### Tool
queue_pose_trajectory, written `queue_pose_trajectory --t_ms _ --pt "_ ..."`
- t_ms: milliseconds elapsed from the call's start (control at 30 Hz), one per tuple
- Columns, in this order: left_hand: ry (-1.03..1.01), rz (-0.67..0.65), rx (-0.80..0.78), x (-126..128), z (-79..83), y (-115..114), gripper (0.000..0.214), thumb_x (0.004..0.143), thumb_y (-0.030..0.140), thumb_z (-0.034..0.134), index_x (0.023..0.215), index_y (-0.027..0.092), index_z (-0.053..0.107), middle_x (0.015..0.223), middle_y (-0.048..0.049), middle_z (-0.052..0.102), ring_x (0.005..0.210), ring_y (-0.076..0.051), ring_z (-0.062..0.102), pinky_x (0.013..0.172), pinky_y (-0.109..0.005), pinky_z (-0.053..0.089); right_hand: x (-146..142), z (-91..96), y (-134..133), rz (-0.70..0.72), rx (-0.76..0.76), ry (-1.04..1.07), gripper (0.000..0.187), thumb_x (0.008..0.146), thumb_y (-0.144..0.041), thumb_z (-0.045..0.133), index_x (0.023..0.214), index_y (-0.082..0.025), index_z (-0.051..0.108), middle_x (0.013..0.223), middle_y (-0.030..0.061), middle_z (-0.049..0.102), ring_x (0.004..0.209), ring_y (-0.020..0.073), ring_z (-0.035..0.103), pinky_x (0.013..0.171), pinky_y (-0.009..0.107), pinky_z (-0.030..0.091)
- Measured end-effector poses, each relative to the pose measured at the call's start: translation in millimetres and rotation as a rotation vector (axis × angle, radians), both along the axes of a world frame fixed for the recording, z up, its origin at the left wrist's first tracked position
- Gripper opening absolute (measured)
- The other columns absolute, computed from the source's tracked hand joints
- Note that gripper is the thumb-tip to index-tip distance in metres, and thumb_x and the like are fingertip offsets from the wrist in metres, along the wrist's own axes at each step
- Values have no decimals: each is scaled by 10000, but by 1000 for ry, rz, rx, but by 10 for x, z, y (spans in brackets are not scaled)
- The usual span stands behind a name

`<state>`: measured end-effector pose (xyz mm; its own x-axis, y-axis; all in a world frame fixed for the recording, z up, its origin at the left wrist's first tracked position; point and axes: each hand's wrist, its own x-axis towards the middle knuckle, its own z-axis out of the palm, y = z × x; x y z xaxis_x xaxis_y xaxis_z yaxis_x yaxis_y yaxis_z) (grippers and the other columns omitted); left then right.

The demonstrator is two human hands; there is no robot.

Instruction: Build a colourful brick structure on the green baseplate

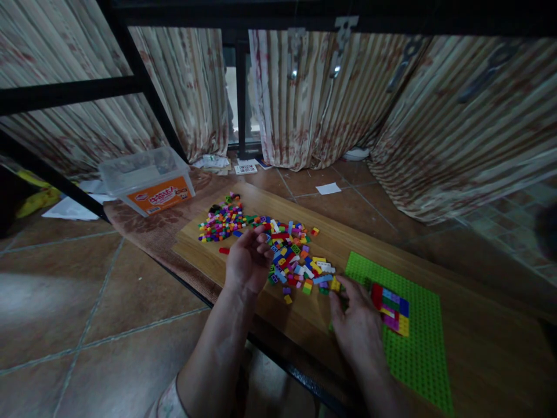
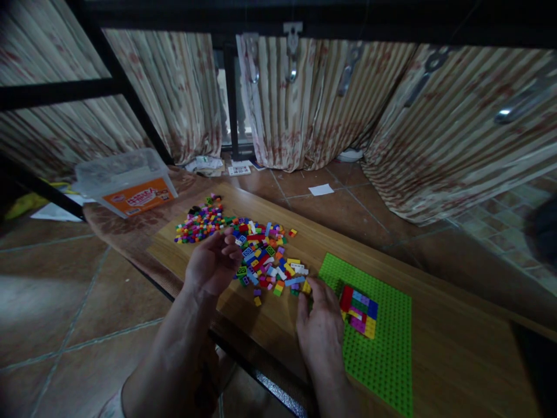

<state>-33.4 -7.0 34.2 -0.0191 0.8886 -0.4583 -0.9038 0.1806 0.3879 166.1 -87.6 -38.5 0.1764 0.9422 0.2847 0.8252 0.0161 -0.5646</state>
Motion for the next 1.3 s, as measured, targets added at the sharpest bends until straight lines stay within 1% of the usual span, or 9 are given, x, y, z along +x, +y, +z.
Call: queue_pose_trajectory --t_ms 133,267,433,667,767,867,1067,1167,1300 --pt "5 -17 12 -16 -10 5 289 955 178 364 812 98 602 571 22 478 410 -45 381 397 -155 355 -3 12 0 1 -25 38 337 844 -280 476 1149 -199 592 1124 114 644 914 243 621 842 420 507" --pt "11 -18 7 -11 -20 7 278 952 180 372 832 93 608 576 20 484 409 -46 389 396 -158 360 -6 25 2 12 -51 63 320 838 -263 489 1130 -201 605 1036 94 657 842 219 623 794 380 513" --pt "5 -36 2 4 -10 3 274 956 177 368 844 86 601 575 27 480 402 -45 389 395 -161 361 -16 41 2 26 -48 74 312 849 -278 506 1130 -191 610 1018 91 645 810 206 621 756 355 515" --pt "41 -77 1 46 11 -11 248 941 153 382 851 83 602 586 17 496 411 -47 402 400 -160 370 -65 91 -19 28 -24 84 314 860 -303 541 1142 -183 607 988 81 617 787 191 620 751 339 514" --pt "51 -98 11 61 5 -9 250 944 145 372 843 83 592 587 17 496 410 -46 397 401 -164 366 -65 97 -30 22 -24 92 319 866 -317 548 1154 -191 606 1006 82 612 799 191 617 746 335 515" --pt "53 -114 13 70 -1 -3 258 949 141 359 844 86 588 580 21 488 406 -46 393 398 -164 357 -64 101 -46 17 -19 59 316 868 -333 562 1154 -208 614 1029 75 613 859 207 615 773 348 511" --pt "63 -125 9 87 9 -3 264 950 142 361 840 85 594 582 17 486 414 -46 397 404 -157 368 -106 96 -69 61 -35 -28 224 894 -310 548 1068 -223 659 961 58 633 899 212 616 805 343 495" --pt "70 -126 3 93 16 -7 263 948 141 365 839 83 598 582 14 490 416 -50 399 402 -159 372 -119 90 -65 49 -54 -68 184 879 -278 568 1020 -212 667 935 62 648 923 234 611 826 365 482" --pt "67 -121 -2 93 12 -7 266 951 149 366 843 80 599 583 16 492 411 -46 395 404 -161 374 -88 98 -58 43 -87 -13 198 832 -271 622 1017 -214 661 940 54 655 903 233 615 791 356 492"
